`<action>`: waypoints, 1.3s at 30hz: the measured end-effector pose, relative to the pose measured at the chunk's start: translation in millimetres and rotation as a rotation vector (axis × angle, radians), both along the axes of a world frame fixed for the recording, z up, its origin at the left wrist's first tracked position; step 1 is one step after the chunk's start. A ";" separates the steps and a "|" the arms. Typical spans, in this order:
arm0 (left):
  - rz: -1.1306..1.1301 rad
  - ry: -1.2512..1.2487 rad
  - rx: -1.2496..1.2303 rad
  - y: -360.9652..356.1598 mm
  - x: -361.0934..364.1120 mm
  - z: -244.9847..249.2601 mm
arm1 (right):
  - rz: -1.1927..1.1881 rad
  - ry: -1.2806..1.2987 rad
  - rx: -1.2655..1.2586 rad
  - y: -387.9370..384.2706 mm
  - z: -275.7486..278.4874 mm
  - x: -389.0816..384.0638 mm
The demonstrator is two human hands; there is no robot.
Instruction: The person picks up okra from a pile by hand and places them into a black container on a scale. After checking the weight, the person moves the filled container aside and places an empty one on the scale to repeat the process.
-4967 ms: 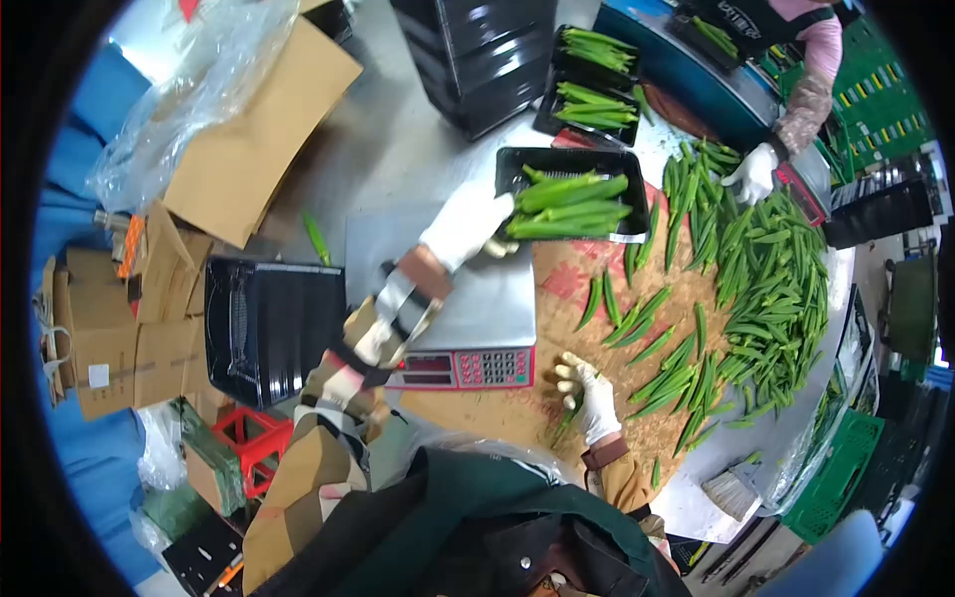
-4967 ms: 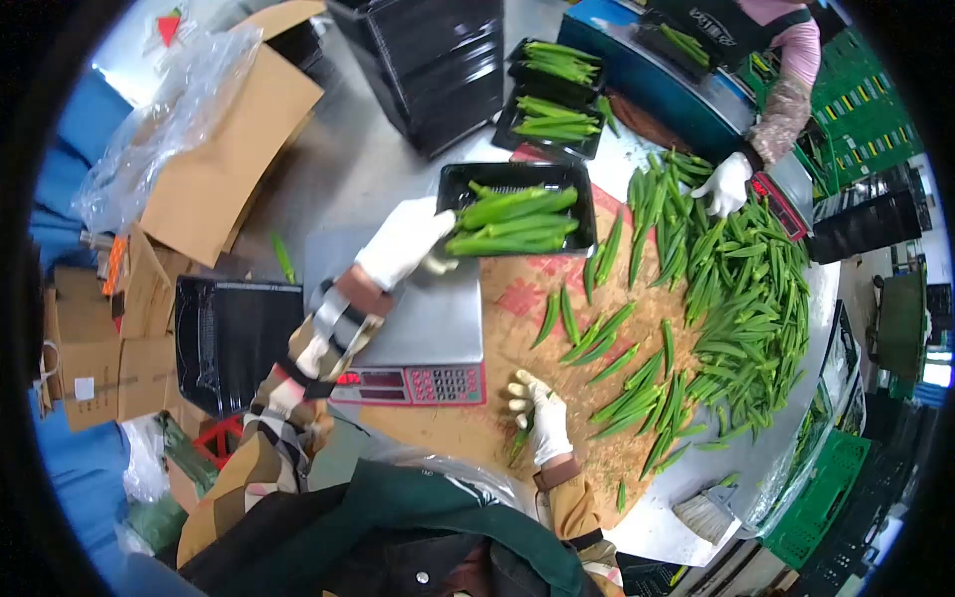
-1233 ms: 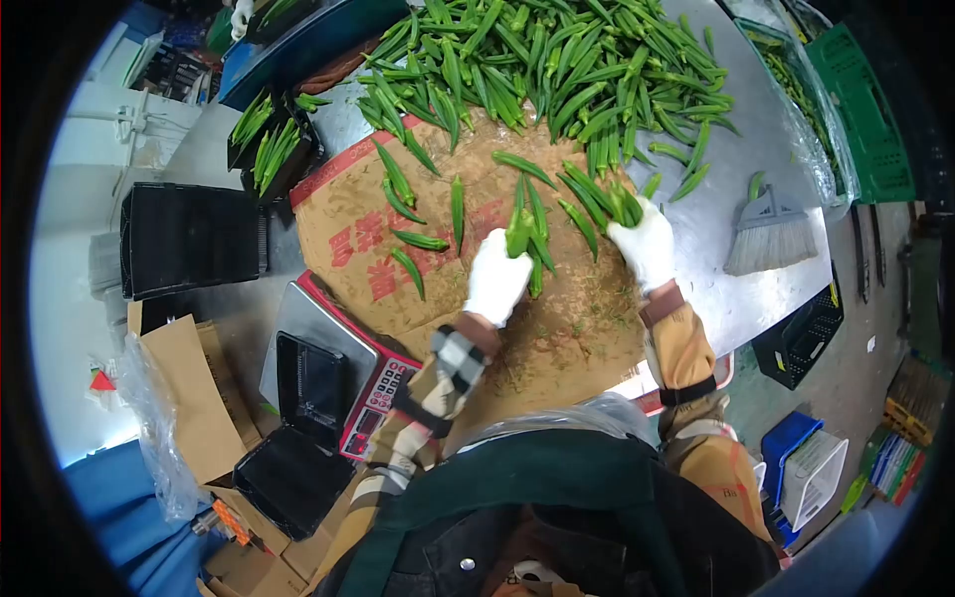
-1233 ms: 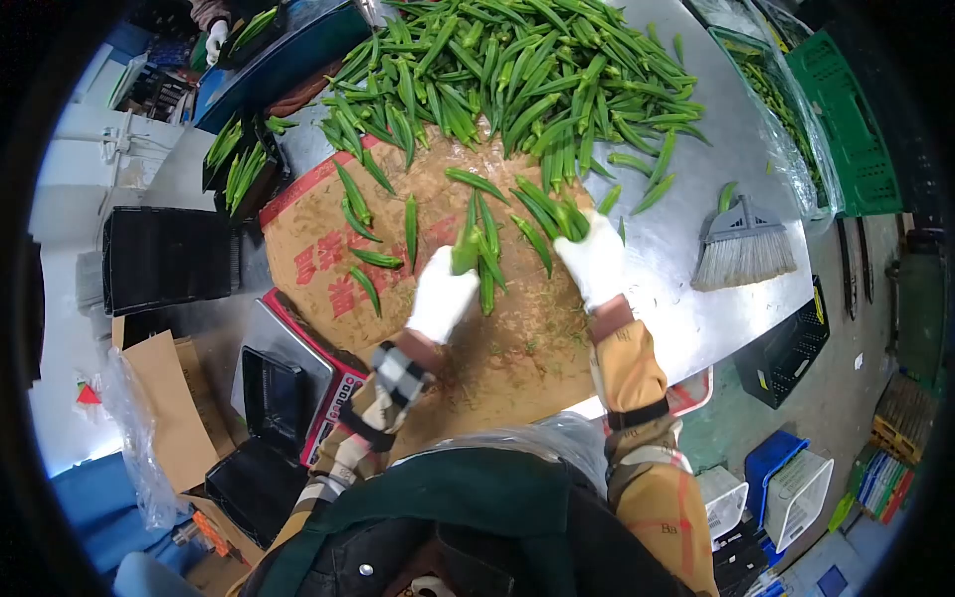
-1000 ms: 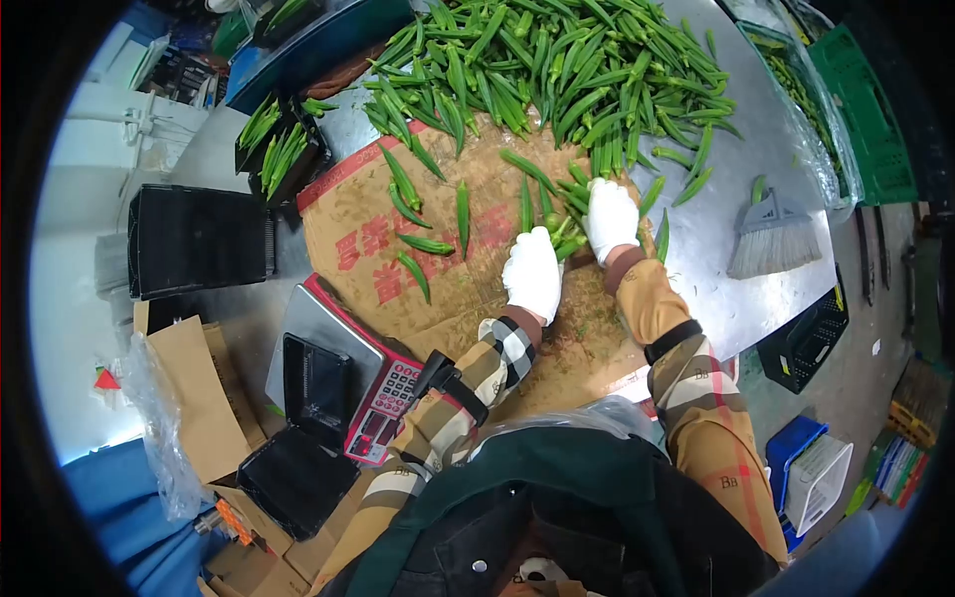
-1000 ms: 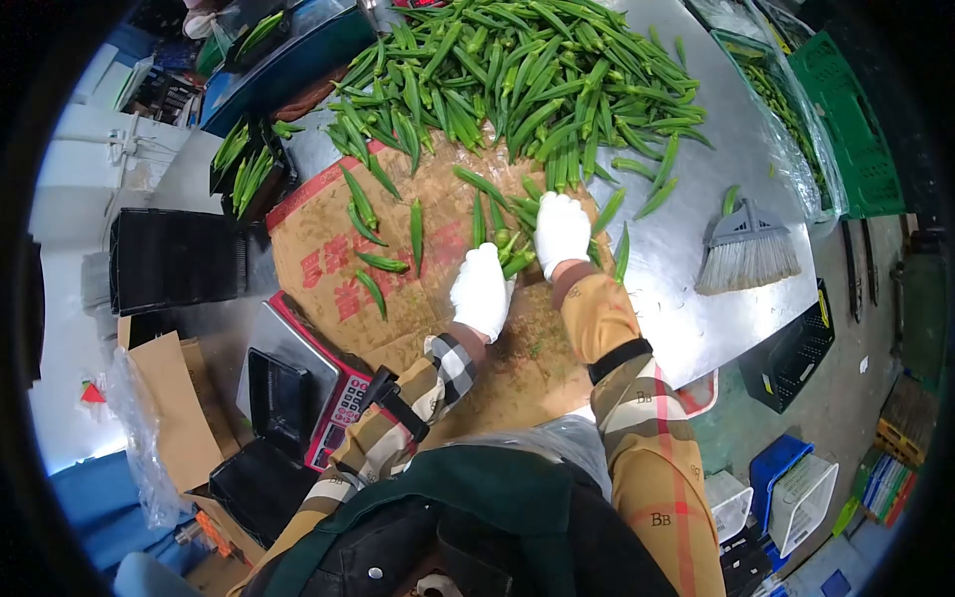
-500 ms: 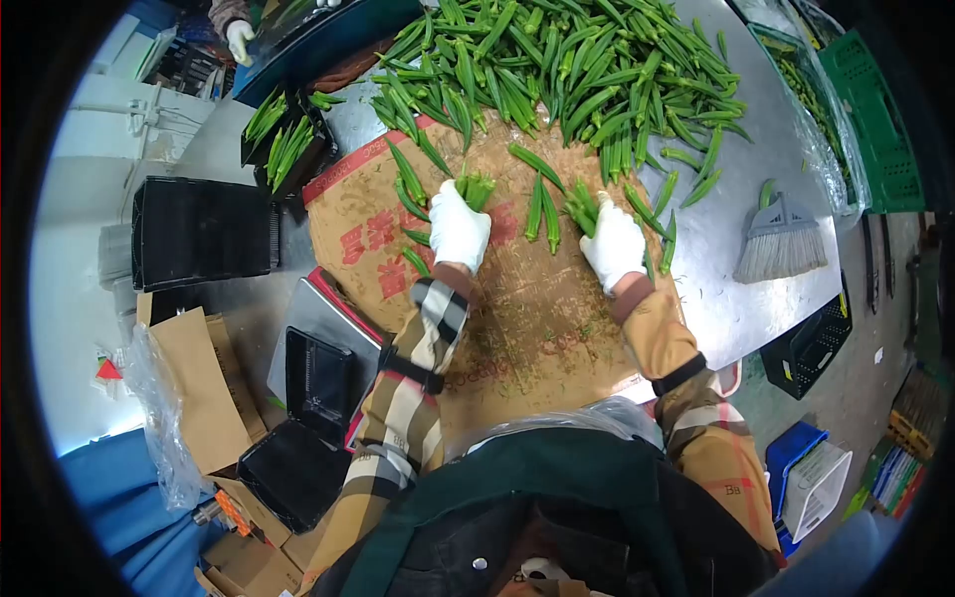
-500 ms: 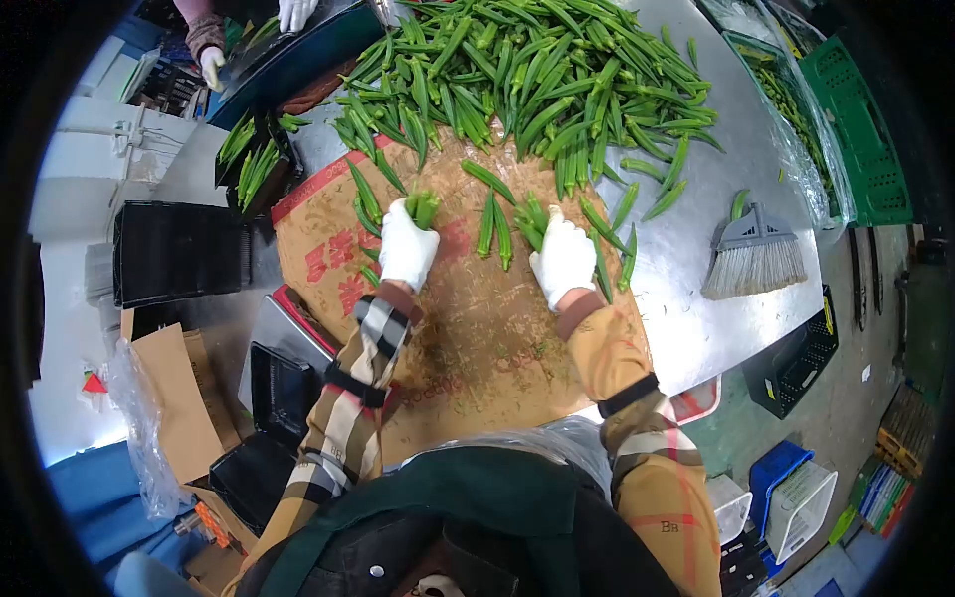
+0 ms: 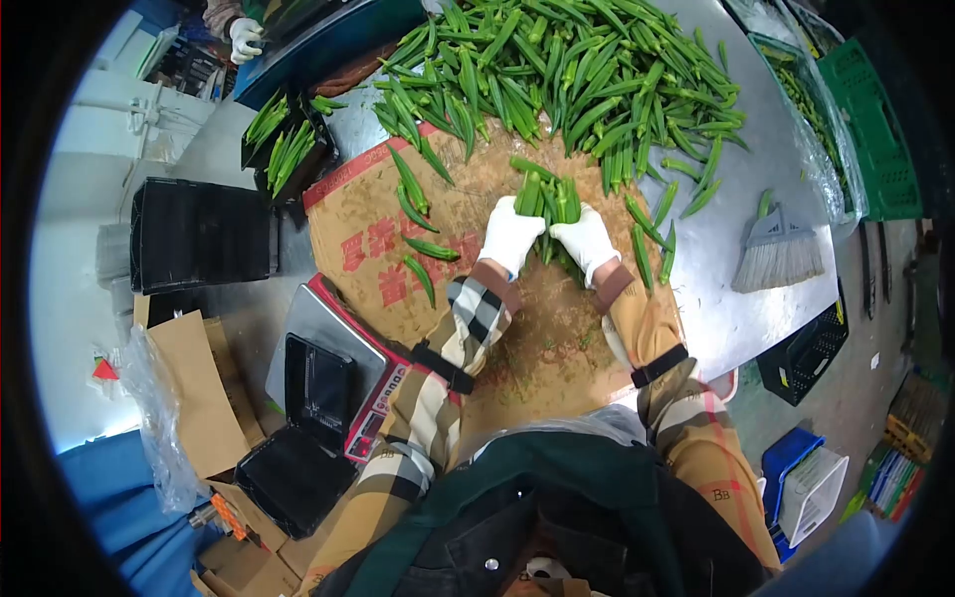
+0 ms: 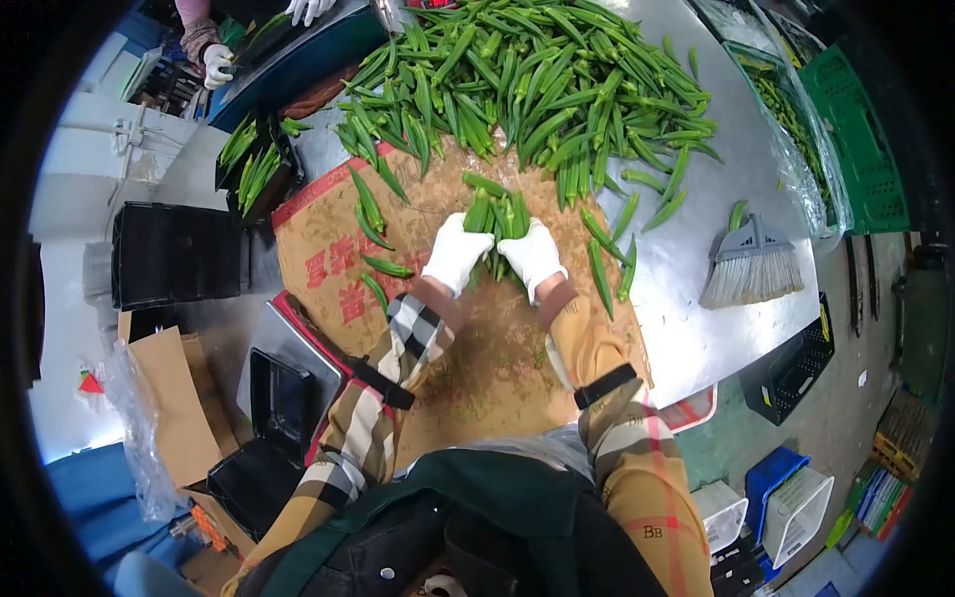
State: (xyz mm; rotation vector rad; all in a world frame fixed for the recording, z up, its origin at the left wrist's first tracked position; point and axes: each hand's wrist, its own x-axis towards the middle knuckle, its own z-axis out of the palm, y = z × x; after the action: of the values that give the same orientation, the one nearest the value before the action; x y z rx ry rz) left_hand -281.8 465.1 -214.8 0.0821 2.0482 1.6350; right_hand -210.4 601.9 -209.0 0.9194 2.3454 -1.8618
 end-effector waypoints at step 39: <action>0.128 0.185 -0.169 -413.5 148.7 232.3 | 0.587 -0.224 -1.115 -371.8 195.2 69.7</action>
State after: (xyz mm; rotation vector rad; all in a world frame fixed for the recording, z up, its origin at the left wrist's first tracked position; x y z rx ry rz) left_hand -133.1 51.6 17.5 0.0451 2.3687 1.5716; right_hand -140.7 230.0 -13.8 0.2288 0.9401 -2.1131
